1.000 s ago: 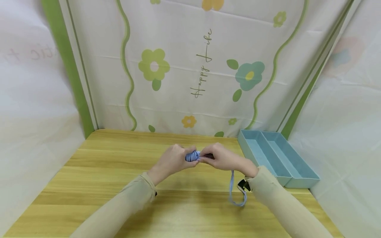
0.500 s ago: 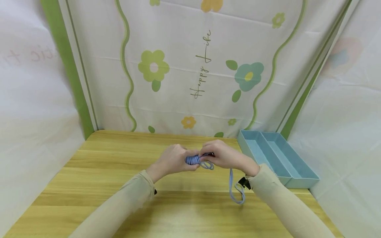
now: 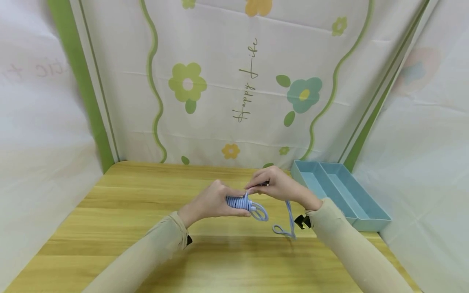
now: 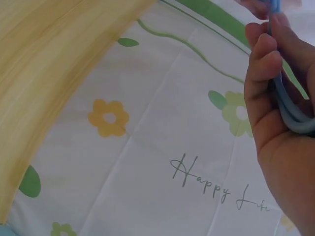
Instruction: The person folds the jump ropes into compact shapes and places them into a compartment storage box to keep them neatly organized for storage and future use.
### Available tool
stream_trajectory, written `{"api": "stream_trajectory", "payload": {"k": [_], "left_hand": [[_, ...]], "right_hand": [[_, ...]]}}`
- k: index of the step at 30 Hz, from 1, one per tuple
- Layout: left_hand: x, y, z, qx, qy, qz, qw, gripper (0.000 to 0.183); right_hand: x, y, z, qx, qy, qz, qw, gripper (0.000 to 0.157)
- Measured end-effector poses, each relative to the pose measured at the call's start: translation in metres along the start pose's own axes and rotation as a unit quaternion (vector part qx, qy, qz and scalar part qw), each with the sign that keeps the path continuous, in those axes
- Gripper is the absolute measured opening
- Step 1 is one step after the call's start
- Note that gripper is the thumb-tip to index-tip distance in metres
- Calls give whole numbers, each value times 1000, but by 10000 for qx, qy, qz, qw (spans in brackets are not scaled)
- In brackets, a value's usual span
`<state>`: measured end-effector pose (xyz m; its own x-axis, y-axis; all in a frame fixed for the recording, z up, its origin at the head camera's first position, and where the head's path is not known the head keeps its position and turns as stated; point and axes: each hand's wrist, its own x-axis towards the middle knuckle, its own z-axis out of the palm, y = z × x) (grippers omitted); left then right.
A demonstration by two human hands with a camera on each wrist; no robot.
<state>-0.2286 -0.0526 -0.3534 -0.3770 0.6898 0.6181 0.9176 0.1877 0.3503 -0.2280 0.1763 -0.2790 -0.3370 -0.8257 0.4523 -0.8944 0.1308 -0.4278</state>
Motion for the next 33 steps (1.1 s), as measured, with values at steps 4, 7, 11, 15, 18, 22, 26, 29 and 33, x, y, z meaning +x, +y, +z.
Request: {"api": "stream_trajectory", "payload": {"k": [4, 7, 11, 15, 18, 22, 26, 29, 33], "left_hand": [[-3, 1, 1, 67, 271, -6, 9996, 48], [-5, 0, 3, 74, 482, 19, 9988, 46], [-5, -3, 6, 51, 803, 151, 9966, 43], [-4, -5, 7, 18, 1207, 307, 9922, 40], [-4, -4, 8, -59, 1480, 304, 9885, 44], [-4, -3, 11, -379, 1665, 396, 9845, 51], [-2, -2, 12, -907, 1756, 375, 9796, 42], [-3, -2, 12, -1113, 2002, -6, 9734, 38], [-7, -4, 11, -1337, 2228, -823, 9621, 35]], "right_hand": [[0, -2, 1, 63, 138, 565, 9983, 14], [-3, 2, 6, 266, 321, 989, 9942, 12], [-6, 10, 12, 542, 548, 1355, 9878, 12], [-11, 27, 18, 947, 596, 1673, 9795, 14], [-16, 45, 23, 1290, 510, 1946, 9710, 17], [-21, 57, 29, 1782, 402, 2228, 9576, 22], [-22, 58, 32, 2104, 441, 2212, 9512, 22], [-22, 58, 34, 2097, 363, 2114, 9540, 24], [-24, 57, 39, 2059, 219, 2112, 9553, 28]]}}
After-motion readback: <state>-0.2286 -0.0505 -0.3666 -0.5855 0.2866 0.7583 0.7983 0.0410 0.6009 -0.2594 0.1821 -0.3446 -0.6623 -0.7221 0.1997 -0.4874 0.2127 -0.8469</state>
